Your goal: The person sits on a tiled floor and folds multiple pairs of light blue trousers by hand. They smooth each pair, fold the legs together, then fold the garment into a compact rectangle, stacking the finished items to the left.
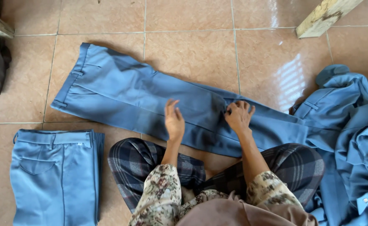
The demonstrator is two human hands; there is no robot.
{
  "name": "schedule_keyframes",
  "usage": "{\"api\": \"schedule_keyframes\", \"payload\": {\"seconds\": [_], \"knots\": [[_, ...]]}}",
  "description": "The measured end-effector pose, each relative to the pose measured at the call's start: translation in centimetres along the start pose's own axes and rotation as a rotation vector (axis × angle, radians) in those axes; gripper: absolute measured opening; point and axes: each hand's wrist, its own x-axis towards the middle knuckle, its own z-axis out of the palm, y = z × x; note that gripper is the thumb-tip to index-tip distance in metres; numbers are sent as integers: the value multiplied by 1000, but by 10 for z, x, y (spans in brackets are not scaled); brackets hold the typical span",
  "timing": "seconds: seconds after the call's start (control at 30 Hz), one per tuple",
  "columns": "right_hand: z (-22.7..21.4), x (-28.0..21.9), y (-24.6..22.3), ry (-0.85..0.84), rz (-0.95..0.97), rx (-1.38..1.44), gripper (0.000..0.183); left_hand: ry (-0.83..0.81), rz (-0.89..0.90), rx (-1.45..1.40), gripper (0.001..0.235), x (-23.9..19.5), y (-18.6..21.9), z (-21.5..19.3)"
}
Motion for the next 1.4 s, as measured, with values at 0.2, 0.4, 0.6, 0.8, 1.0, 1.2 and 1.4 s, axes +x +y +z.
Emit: {"api": "schedule_keyframes", "payload": {"seconds": [0.2,0.4,0.6,0.8,1.0,1.2,1.4], "knots": [[-89,-54,-49,-541,-337,495,22,-888,371,353,91,36,57,19],[-121,-23,-23,-723,-192,571,37,-934,288,851,29,67,-92,98],[-28,38,16,-159,80,244,22,-1054,-233,1169,18,103,-137,59],[-13,57,40,-56,79,174,36,-203,481,1106,14,110,-123,63],[11,70,71,-26,89,316,20,-620,406,1014,24,123,-125,65],[-25,53,67,48,169,607,21,-786,24,776,15,160,-121,55],[-51,50,56,-11,244,692,26,-1051,-375,9,12,225,-40,-17]]}}
